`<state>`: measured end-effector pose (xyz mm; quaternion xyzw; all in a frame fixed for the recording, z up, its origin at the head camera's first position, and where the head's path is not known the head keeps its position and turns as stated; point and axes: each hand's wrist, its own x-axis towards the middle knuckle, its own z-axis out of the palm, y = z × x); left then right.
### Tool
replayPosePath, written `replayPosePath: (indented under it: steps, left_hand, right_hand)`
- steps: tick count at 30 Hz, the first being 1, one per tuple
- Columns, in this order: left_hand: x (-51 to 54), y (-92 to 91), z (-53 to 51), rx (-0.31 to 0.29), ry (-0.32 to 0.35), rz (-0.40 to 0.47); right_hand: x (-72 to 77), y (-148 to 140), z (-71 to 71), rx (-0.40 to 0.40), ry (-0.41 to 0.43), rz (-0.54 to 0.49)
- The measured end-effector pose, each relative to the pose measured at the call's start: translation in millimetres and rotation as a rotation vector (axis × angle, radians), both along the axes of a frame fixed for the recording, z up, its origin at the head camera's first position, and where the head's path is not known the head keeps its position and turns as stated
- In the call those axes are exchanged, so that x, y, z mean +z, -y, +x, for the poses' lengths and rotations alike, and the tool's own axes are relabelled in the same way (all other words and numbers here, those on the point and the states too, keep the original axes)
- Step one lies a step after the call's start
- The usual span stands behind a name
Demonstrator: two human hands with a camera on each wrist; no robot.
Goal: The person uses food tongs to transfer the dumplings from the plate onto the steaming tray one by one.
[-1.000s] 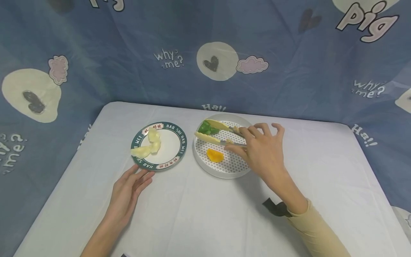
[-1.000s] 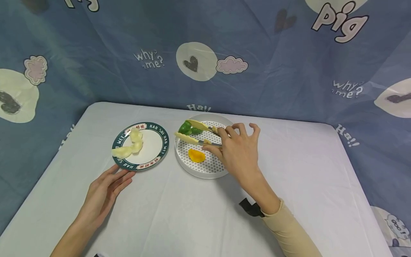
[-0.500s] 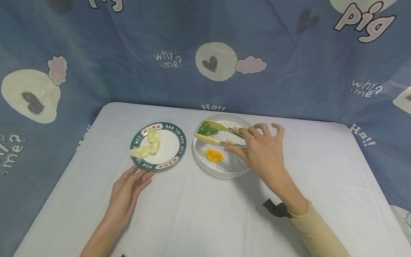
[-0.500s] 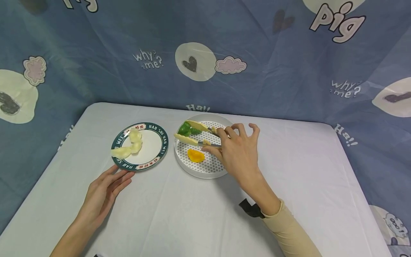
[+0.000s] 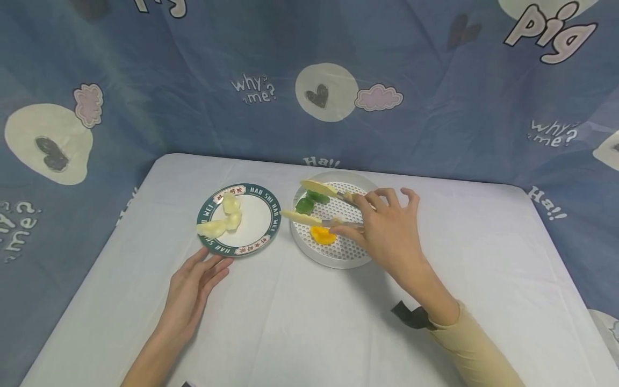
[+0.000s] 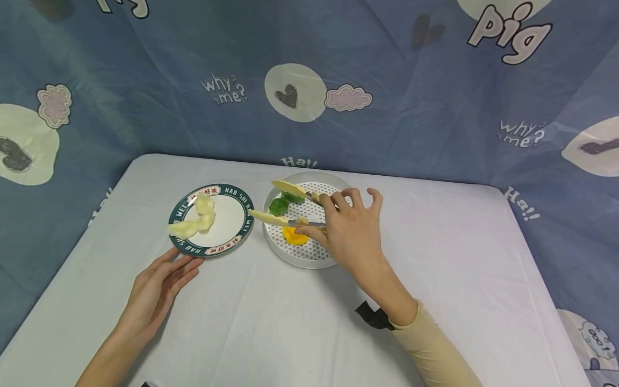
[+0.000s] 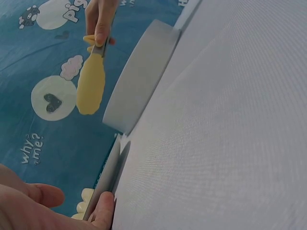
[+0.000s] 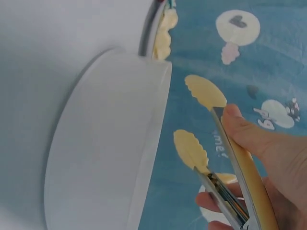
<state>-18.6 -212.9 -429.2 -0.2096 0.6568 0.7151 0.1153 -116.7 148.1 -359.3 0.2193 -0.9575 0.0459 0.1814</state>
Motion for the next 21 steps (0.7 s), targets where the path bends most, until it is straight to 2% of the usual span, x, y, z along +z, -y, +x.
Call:
replayPosePath:
  steps: [13,21]
  left_hand:
    - [-0.8,-1.0,0.9,0.000,0.007,-0.009]
    - [1.1,-1.4,0.2,0.001,0.015,-0.018]
  right_hand:
    - [-6.6,22.7,4.1,0.069,0.000,-0.003]
    - [-8.7,36.6,4.7,0.082,0.001,0.028]
